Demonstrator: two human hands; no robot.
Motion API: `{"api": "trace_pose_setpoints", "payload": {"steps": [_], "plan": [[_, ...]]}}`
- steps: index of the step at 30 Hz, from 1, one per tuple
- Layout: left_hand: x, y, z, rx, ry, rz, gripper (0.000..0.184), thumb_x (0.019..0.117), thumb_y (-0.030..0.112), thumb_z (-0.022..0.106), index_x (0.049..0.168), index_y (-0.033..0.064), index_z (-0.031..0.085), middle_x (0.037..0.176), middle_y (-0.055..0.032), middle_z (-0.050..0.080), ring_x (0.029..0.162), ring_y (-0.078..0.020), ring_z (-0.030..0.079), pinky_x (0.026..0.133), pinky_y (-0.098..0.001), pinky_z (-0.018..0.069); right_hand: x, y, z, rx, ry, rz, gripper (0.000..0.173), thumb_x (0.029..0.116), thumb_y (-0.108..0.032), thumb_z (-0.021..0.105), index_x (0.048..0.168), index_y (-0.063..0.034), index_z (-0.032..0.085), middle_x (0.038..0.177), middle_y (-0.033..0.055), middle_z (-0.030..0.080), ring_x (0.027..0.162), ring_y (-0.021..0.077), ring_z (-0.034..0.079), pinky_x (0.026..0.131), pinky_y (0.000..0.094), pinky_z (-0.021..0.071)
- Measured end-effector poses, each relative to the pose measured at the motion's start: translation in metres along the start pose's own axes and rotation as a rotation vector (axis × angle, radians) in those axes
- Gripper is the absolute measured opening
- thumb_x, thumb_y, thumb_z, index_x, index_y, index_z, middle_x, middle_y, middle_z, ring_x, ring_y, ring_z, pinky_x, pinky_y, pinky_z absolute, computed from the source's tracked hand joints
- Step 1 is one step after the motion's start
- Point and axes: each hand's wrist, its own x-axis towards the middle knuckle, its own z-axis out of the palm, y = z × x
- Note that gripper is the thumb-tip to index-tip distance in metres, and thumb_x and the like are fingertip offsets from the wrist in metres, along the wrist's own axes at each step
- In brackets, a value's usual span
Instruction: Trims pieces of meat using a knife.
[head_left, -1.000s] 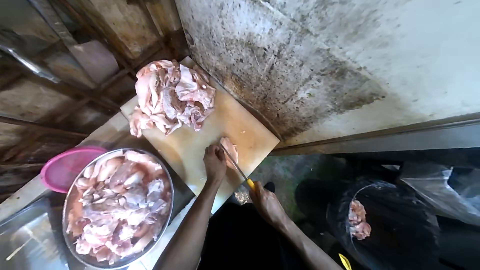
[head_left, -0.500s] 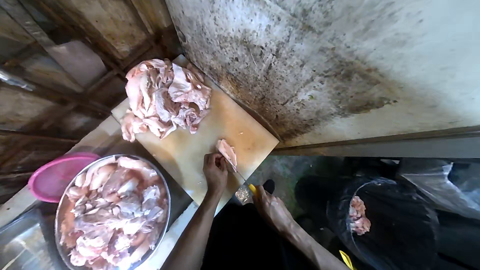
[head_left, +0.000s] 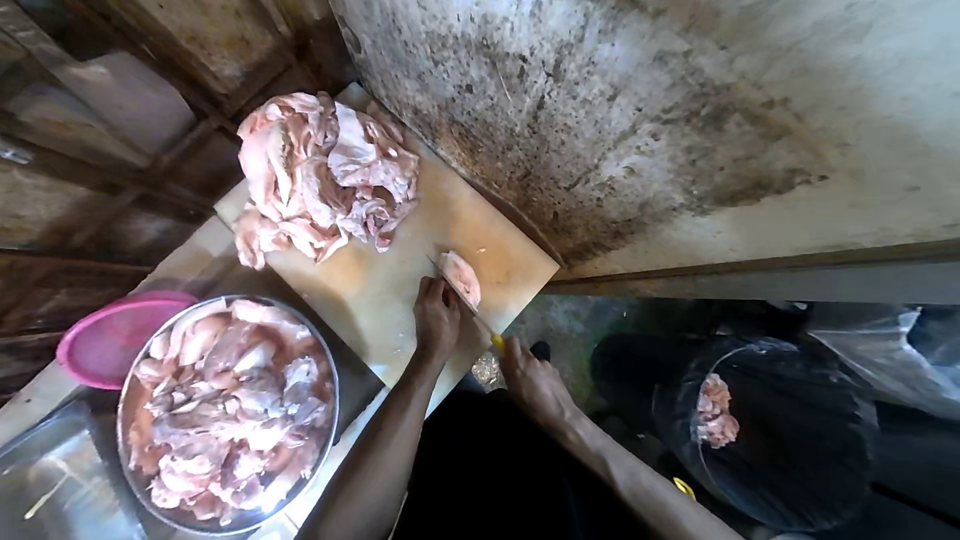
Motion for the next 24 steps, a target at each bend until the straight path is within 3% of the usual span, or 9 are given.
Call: {"api": "trace_pose_setpoints", "payload": {"steps": [3, 5, 7, 11, 16, 19, 21, 24], "plan": [[0.004, 0.004, 0.001, 0.013, -0.052, 0.005, 0.013, 0.0957, 0.009, 0.068, 0.103, -0.0007, 0.073, 0.104, -0.0152, 0.067, 0.086, -0.0238, 0.07, 0.08, -0.0405, 0.0619, -0.017, 0.02, 0.004, -0.011, -0.029, 0.046, 0.042, 0.1099, -0.031, 0.038, 0.141, -0.0051, 0.047, 0.113, 0.0211, 0.069, 0.091, 0.0396, 0.073, 0.078, 0.054, 0.0597], [0.007, 0.004, -0.002, 0.03, -0.103, 0.006, 0.013, 0.096, 0.008, 0.067, 0.102, -0.0013, 0.072, 0.104, -0.0154, 0.068, 0.086, -0.025, 0.071, 0.081, -0.0421, 0.0615, -0.008, 0.008, -0.003, 0.03, -0.042, 0.042, 0.041, 0.1101, -0.03, 0.039, 0.141, -0.0048, 0.047, 0.109, 0.0213, 0.07, 0.093, 0.0401, 0.073, 0.08, 0.0542, 0.059], [0.015, 0.005, -0.002, 0.022, -0.142, 0.029, 0.011, 0.0977, 0.009, 0.065, 0.1, -0.0008, 0.071, 0.103, -0.0142, 0.068, 0.087, -0.0248, 0.07, 0.081, -0.0425, 0.0608, 0.019, -0.012, -0.016, 0.107, -0.014, 0.032, 0.037, 0.1097, -0.03, 0.043, 0.135, -0.0047, 0.051, 0.103, 0.0202, 0.07, 0.095, 0.0392, 0.072, 0.082, 0.0549, 0.0582], [0.025, 0.003, -0.003, 0.016, -0.138, 0.069, 0.014, 0.0998, 0.012, 0.064, 0.105, 0.0029, 0.073, 0.105, -0.012, 0.068, 0.089, -0.0224, 0.07, 0.082, -0.0414, 0.0607, 0.066, -0.022, -0.03, 0.22, 0.053, -0.038, 0.035, 0.1087, -0.035, 0.047, 0.13, -0.0069, 0.053, 0.092, 0.0182, 0.069, 0.085, 0.0374, 0.072, 0.073, 0.0554, 0.0589], [0.023, -0.001, -0.003, 0.017, -0.127, 0.115, 0.011, 0.0979, 0.01, 0.065, 0.1, 0.0021, 0.072, 0.103, -0.0124, 0.068, 0.087, -0.0235, 0.07, 0.08, -0.042, 0.0615, 0.017, 0.039, -0.003, 0.302, -0.07, -0.016, 0.04, 0.1085, -0.038, 0.046, 0.133, -0.0076, 0.055, 0.095, 0.0164, 0.069, 0.087, 0.033, 0.071, 0.08, 0.0527, 0.0578], [0.022, -0.003, -0.004, 0.023, -0.141, 0.101, 0.015, 0.1004, 0.011, 0.062, 0.104, 0.0009, 0.072, 0.106, -0.014, 0.068, 0.091, -0.0256, 0.07, 0.084, -0.0436, 0.0609, -0.002, 0.072, 0.012, 0.414, -0.114, -0.05, 0.043, 0.1074, -0.042, 0.046, 0.133, -0.0084, 0.056, 0.093, 0.0144, 0.068, 0.083, 0.0297, 0.069, 0.079, 0.051, 0.0571], [0.021, -0.007, -0.007, 0.0, -0.148, 0.088, 0.017, 0.1015, 0.012, 0.061, 0.109, 0.0008, 0.072, 0.108, -0.0146, 0.068, 0.095, -0.0255, 0.07, 0.087, -0.0438, 0.0603, 0.002, 0.092, 0.021, 0.632, -0.141, -0.107, 0.041, 0.105, -0.044, 0.048, 0.125, -0.011, 0.062, 0.081, 0.0074, 0.064, 0.067, 0.021, 0.064, 0.065, 0.0428, 0.0564], [0.012, -0.016, -0.014, -0.092, -0.12, 0.06, 0.016, 0.1001, 0.011, 0.063, 0.111, 0.004, 0.072, 0.11, -0.0122, 0.067, 0.088, -0.0207, 0.069, 0.08, -0.04, 0.0614, 0.003, 0.103, 0.023, 0.923, -0.232, -0.119, 0.036, 0.1039, -0.043, 0.051, 0.118, -0.0127, 0.063, 0.068, 0.0007, 0.057, 0.049, 0.0131, 0.051, 0.046, 0.0318, 0.0465]]}}
